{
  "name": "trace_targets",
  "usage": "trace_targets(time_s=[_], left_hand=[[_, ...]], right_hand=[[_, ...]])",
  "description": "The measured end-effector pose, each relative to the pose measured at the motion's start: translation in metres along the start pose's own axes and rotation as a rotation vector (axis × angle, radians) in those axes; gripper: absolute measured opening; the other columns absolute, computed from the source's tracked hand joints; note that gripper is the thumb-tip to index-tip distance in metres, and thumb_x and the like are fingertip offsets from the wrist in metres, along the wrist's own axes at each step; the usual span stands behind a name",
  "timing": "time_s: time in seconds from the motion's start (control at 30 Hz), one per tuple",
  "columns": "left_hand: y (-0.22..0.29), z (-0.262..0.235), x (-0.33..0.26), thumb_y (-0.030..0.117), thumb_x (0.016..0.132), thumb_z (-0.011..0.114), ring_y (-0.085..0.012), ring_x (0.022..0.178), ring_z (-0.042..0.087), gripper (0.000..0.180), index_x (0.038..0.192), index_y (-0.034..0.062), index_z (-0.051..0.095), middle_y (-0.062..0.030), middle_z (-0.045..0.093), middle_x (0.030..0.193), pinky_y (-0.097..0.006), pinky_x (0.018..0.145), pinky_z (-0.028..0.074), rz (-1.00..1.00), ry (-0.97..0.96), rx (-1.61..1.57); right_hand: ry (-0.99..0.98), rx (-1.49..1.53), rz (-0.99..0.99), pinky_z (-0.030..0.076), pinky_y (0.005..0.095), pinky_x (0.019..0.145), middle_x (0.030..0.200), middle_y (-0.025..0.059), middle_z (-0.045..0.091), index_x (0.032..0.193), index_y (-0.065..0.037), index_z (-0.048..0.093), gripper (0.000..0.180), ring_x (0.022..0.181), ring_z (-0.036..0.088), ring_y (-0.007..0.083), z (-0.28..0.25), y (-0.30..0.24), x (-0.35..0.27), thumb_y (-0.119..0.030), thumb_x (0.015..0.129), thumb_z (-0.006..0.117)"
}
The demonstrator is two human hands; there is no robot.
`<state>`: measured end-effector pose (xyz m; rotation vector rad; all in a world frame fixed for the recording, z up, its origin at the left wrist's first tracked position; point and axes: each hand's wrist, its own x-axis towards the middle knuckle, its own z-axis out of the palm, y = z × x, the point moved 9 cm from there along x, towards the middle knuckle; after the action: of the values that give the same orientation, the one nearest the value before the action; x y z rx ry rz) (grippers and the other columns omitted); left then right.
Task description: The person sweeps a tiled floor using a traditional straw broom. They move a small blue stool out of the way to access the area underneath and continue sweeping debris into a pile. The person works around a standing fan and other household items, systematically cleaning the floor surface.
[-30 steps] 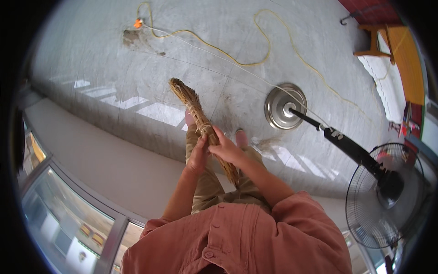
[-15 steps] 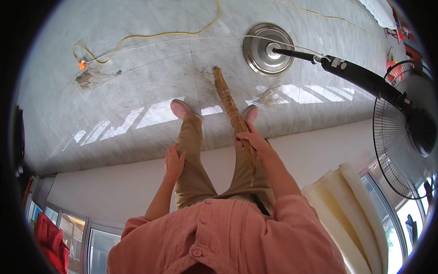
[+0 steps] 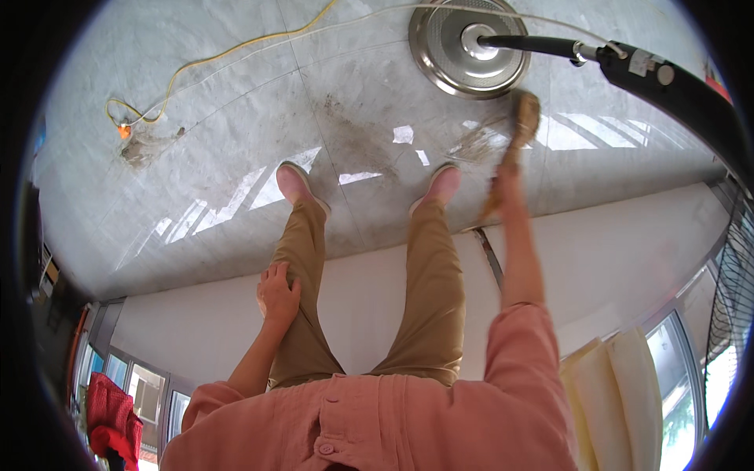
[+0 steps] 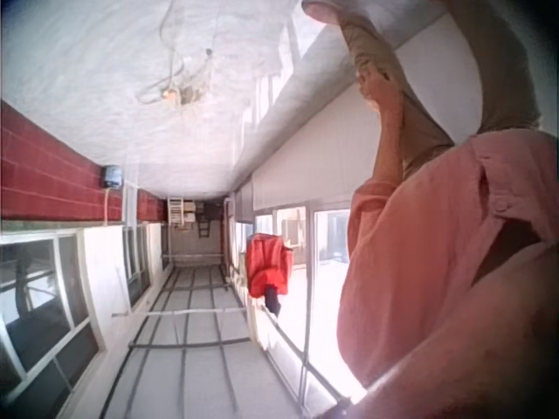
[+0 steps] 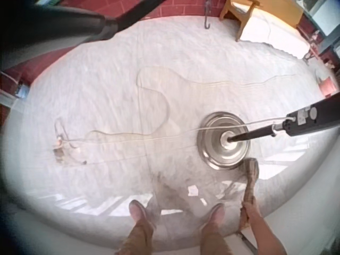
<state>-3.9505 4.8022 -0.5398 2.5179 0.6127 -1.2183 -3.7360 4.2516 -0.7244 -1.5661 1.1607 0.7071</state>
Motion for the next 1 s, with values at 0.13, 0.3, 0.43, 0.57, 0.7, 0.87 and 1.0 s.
trace_targets(time_s=[0.13,0.3,0.43,0.57,0.7,0.87,1.0], left_hand=[[-0.005,0.007,-0.011,0.019,0.083,0.072,-0.0294,0.115,0.056,0.039,0.120,0.0093,0.061,-0.0080,0.061,0.119,-0.044,0.093,0.047,-0.027,-0.025,0.026],[-0.012,0.010,-0.017,0.018,0.084,0.071,-0.0297,0.117,0.056,0.039,0.121,0.0094,0.062,-0.0080,0.062,0.121,-0.044,0.094,0.046,-0.037,-0.004,-0.033],[-0.020,0.002,-0.016,0.018,0.084,0.071,-0.0305,0.119,0.056,0.041,0.123,0.0094,0.062,-0.0087,0.061,0.124,-0.044,0.095,0.046,-0.012,0.016,-0.060],[-0.026,0.001,-0.003,0.017,0.084,0.071,-0.0312,0.117,0.057,0.039,0.121,0.0094,0.063,-0.0097,0.062,0.122,-0.045,0.095,0.046,0.056,0.036,-0.066],[-0.021,0.003,-0.003,0.018,0.084,0.071,-0.0313,0.115,0.057,0.037,0.119,0.0093,0.063,-0.0100,0.062,0.121,-0.045,0.095,0.046,0.034,0.001,-0.029],[-0.022,-0.001,-0.010,0.019,0.085,0.070,-0.0311,0.116,0.056,0.037,0.119,0.0089,0.063,-0.0099,0.062,0.122,-0.045,0.095,0.046,0.034,0.040,-0.007],[-0.029,-0.004,-0.011,0.018,0.084,0.070,-0.0309,0.116,0.056,0.038,0.120,0.0086,0.062,-0.0096,0.062,0.122,-0.045,0.094,0.046,0.051,0.054,-0.051]], right_hand=[[-0.069,-0.185,-0.095,0.049,0.0305,0.063,0.098,0.0078,0.060,0.153,-0.014,0.022,0.072,0.074,0.057,0.0162,0.149,0.103,-0.136,-0.010,0.091,0.058],[-0.235,-0.016,0.123,0.048,0.0254,0.065,0.103,0.0063,0.063,0.158,-0.016,0.032,0.077,0.076,0.058,0.0106,0.113,0.068,-0.252,-0.007,0.089,0.065],[0.067,-0.017,-0.045,0.046,0.0258,0.046,0.082,0.0030,0.060,0.161,-0.020,0.020,0.081,0.059,0.054,0.0104,-0.032,0.057,-0.156,-0.020,0.094,0.066],[0.142,0.147,0.078,0.047,0.0311,0.049,0.079,0.0020,0.053,0.104,-0.015,0.050,0.012,0.064,0.055,0.0137,-0.044,0.081,-0.043,-0.022,0.098,0.056],[0.013,-0.146,-0.142,0.048,0.0294,0.064,0.101,0.0041,0.057,0.141,-0.015,0.035,0.054,0.079,0.055,0.0119,0.162,0.147,-0.138,-0.019,0.095,0.062],[-0.318,0.109,0.180,0.050,0.0288,0.071,0.116,0.0067,0.060,0.159,-0.015,0.031,0.078,0.088,0.057,0.0118,0.193,0.100,-0.270,-0.014,0.090,0.067],[0.129,-0.079,-0.090,0.049,0.0258,0.063,0.095,0.0042,0.063,0.158,-0.017,0.034,0.075,0.072,0.057,0.0115,0.035,0.086,-0.180,-0.021,0.091,0.067]])
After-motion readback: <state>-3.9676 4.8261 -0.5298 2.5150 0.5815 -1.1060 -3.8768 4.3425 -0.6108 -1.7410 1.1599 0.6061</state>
